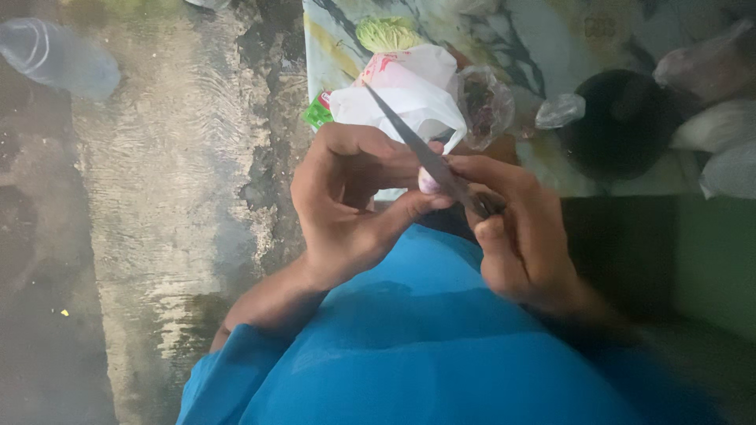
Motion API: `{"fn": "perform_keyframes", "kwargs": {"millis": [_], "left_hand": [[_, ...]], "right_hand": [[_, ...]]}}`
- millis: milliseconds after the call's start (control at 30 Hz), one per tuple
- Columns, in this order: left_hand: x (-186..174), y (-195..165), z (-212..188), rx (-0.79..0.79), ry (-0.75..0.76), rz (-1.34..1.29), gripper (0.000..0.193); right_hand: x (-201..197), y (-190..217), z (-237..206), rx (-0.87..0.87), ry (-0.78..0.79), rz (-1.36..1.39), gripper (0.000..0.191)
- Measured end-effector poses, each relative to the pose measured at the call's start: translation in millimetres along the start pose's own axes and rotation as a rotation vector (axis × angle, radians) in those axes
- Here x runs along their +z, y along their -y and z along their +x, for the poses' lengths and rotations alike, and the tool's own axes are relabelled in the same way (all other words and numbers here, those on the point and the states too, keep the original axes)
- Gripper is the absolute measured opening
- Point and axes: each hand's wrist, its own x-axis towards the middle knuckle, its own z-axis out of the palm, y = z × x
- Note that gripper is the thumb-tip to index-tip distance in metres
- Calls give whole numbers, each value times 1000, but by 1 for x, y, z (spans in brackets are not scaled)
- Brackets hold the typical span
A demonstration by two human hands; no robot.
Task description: The person peels several small red onions one by one using a knife, removing the outer skin and placing the peeled onions on a wooden cutting board. The person briefly walks to the stove and returns to continue peeling.
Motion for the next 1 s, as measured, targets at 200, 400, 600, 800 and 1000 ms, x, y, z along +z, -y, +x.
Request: {"fn": "perform_keyframes", "kwargs": {"millis": [200,400,600,800,1000], "left_hand": [[1,-1,-2,10,16,62,38],[2,2,-3,45,25,63,39],[2,2,-4,33,19,101,39],[2,2,-4,3,44,12,35],[4,0,-4,-9,43,47,36]], "right_hand": [[1,3,-4,58,-59,46,44],[-3,5,0,46,-46,98,46],[-1,5,-2,54,-79,146,44],[-5,-2,-4,100,-9,30,49],[-4,7,0,48,-57,173,50]]}}
